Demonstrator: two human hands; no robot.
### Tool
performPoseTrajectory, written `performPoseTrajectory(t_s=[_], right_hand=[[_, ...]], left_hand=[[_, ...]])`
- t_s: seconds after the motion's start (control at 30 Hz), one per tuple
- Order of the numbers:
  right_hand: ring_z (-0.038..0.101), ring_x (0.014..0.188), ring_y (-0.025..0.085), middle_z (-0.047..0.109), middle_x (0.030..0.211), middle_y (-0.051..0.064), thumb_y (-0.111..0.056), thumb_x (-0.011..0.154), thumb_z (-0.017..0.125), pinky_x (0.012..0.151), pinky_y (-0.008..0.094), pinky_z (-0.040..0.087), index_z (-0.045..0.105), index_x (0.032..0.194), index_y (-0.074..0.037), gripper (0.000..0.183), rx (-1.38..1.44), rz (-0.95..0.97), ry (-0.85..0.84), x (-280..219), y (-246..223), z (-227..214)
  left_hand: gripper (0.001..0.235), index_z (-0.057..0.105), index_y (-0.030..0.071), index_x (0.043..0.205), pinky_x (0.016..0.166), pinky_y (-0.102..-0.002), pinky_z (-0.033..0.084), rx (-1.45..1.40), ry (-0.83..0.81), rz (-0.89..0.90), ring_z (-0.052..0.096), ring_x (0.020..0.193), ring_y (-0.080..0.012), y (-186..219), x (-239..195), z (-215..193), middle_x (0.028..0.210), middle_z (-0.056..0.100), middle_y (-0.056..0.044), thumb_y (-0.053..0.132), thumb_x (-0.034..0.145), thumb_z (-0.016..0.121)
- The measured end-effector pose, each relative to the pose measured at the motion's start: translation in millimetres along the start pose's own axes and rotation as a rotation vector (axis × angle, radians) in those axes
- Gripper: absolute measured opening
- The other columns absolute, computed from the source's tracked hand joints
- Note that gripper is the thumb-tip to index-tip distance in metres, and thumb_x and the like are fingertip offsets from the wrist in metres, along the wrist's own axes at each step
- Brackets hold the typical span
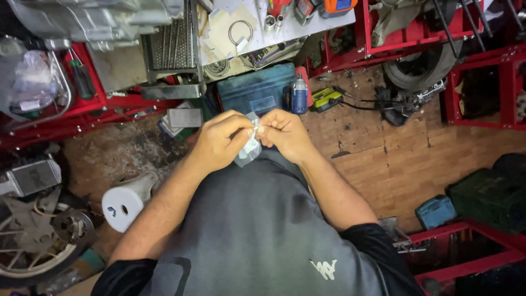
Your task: Unpacking a new piston, cleaning it, and installing the piston rings into the grooves.
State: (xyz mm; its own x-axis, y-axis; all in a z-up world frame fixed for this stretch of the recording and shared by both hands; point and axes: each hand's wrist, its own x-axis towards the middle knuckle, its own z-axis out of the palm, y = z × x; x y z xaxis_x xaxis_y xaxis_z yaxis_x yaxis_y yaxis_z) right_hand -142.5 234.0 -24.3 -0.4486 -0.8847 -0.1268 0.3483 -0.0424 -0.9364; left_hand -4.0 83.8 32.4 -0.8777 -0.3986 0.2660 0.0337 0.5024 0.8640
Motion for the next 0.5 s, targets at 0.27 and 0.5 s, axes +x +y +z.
performPoseTrajectory(t_s=[0.27,0.5], right_hand=[[0.068,0.062,0.025,0.065,0.061,0.004,-0.007,0.082,0.075,0.058,0.038,0.056,0.077,0.087,-0.013,0.007,-0.86,-0.15,0.199,-12,-4,4],[0.074,0.081,0.021,0.074,0.078,0.0,-0.017,0.088,0.068,0.076,0.034,0.062,0.075,0.092,-0.022,0.009,-1.273,-0.21,0.434,-12,13,-49]], left_hand=[[0.018,0.068,0.008,0.084,0.08,-0.056,0.052,0.245,-0.625,-0.342,0.067,0.092,-0.0463,8,34,-13,0.085,0.071,-0.017,0.023,0.09,0.062],[0.024,0.077,-0.001,0.09,0.082,-0.053,0.054,-0.016,-0.849,-0.497,0.072,0.09,-0.045,-38,57,14,0.088,0.077,-0.025,0.02,0.087,0.065]])
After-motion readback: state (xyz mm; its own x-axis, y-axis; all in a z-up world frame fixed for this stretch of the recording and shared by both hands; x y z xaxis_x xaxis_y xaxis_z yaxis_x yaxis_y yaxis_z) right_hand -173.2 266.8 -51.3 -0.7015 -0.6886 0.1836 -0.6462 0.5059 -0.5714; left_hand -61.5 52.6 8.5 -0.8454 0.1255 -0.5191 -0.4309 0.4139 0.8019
